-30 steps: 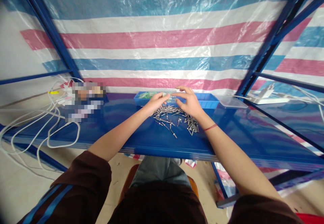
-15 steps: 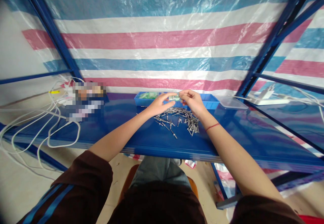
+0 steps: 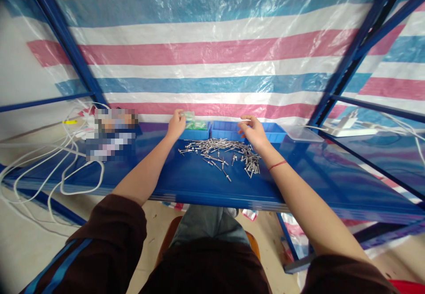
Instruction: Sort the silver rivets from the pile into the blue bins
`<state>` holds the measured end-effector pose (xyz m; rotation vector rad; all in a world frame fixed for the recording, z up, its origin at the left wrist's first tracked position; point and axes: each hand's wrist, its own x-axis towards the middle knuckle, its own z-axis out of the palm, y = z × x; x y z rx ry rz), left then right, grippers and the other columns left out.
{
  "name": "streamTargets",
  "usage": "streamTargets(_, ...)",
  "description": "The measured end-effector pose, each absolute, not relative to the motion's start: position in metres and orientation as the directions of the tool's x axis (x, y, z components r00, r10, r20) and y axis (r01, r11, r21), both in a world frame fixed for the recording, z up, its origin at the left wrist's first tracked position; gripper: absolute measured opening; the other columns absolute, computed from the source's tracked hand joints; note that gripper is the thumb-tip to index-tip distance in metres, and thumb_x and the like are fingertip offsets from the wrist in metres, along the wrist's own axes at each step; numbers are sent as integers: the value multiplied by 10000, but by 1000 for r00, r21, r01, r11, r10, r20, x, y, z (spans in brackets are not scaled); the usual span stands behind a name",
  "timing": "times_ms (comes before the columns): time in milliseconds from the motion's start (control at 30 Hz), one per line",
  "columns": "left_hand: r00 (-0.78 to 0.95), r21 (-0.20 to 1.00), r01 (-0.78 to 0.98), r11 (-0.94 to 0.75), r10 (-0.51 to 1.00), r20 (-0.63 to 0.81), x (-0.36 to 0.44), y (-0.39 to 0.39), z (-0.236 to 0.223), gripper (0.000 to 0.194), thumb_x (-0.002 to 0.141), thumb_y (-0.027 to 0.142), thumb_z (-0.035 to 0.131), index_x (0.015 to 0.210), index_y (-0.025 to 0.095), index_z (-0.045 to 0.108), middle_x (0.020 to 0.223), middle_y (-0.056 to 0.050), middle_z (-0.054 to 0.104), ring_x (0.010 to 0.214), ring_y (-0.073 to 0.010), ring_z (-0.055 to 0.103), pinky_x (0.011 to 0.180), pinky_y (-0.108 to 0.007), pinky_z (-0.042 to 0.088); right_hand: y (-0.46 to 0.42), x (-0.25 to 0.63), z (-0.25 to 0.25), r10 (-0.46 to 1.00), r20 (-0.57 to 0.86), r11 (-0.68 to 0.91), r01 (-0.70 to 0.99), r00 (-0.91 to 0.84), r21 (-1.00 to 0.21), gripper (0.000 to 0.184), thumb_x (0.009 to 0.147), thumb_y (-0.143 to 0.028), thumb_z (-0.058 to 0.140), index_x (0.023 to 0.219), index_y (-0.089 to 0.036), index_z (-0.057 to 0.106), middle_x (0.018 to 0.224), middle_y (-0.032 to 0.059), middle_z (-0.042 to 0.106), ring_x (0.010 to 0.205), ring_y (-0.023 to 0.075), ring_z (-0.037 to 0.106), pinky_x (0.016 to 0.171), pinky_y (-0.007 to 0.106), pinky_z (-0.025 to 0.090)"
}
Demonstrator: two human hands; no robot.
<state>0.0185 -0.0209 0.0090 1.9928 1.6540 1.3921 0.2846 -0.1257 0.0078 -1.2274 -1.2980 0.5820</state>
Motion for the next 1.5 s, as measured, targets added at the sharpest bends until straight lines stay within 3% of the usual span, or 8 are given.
streamTargets(167,27,436,859,-269,874,486,9,-18,-8,328,907,345,363,1048,251,644,1192,-110,570,1160,-337,462,915,-523,387,-126,295,17,860,388,297,294,332,-909,255,683,-337,636,882,-222,526,754,11,585,623,136,567,526,261,458)
streamTargets(333,58,348,872,-344,778,625,24,-35,6,362,904,404,409,1145,238,621,1249,-128,504,1182,-331,422,961,-497,368,-132,319,24,873,457,293,563,172,-773,262,752,-448,599,762,-187,593,770,64,647,687,182,597,631,342,506)
streamTargets(500,450,163,735,-659,653,609,30,-72,21,334,925,364,391,1008,170,650,1028,-102,608,1047,-232,534,975,-368,392,-170,345,-1,882,468,304,821,-51,-483,441,785,-561,571,1052,-213,621,1125,114,651,1041,313,596,902,503,474)
streamTargets(633,678,20,573,-819,488,549,20,-96,4,443,877,465,489,1184,158,576,1257,-131,528,1205,-261,461,1065,-389,326,-190,348,-27,908,393,317,855,-148,-410,599,766,-589,589,1242,-230,540,1307,130,561,1234,353,486,1052,545,365)
streamTargets(833,696,8,608,-794,537,476,11,-101,-19,575,880,531,457,1320,161,472,1380,-151,442,1280,-286,398,1073,-423,318,-186,322,-35,945,237,312,834,-225,-454,681,808,-598,528,1358,-205,449,1399,147,479,1280,333,454,1080,524,350)
streamTargets(1133,528,-18,778,-628,639,560,8,-78,-12,383,928,345,390,1247,207,549,1280,-98,530,1185,-269,449,1005,-408,363,-131,320,-13,756,588,468,865,-288,-178,449,859,-341,503,1265,-155,550,1289,155,574,1227,331,494,1065,502,353)
streamTargets(1300,551,-23,767,-641,640,535,1,-69,-16,353,923,318,398,1210,207,573,1215,-96,560,1124,-265,484,965,-414,389,-93,314,-12,806,431,500,856,-405,-130,373,856,-153,403,1144,-137,639,1155,146,666,1069,292,617,969,456,450)
streamTargets(1500,577,-6,727,-686,607,546,-1,-72,-17,363,915,319,420,1223,183,555,1239,-103,540,1149,-261,473,1006,-409,369,-94,312,-16,793,459,503,855,-400,-123,364,861,-147,388,1106,-169,656,1129,108,686,1041,263,636,959,445,465)
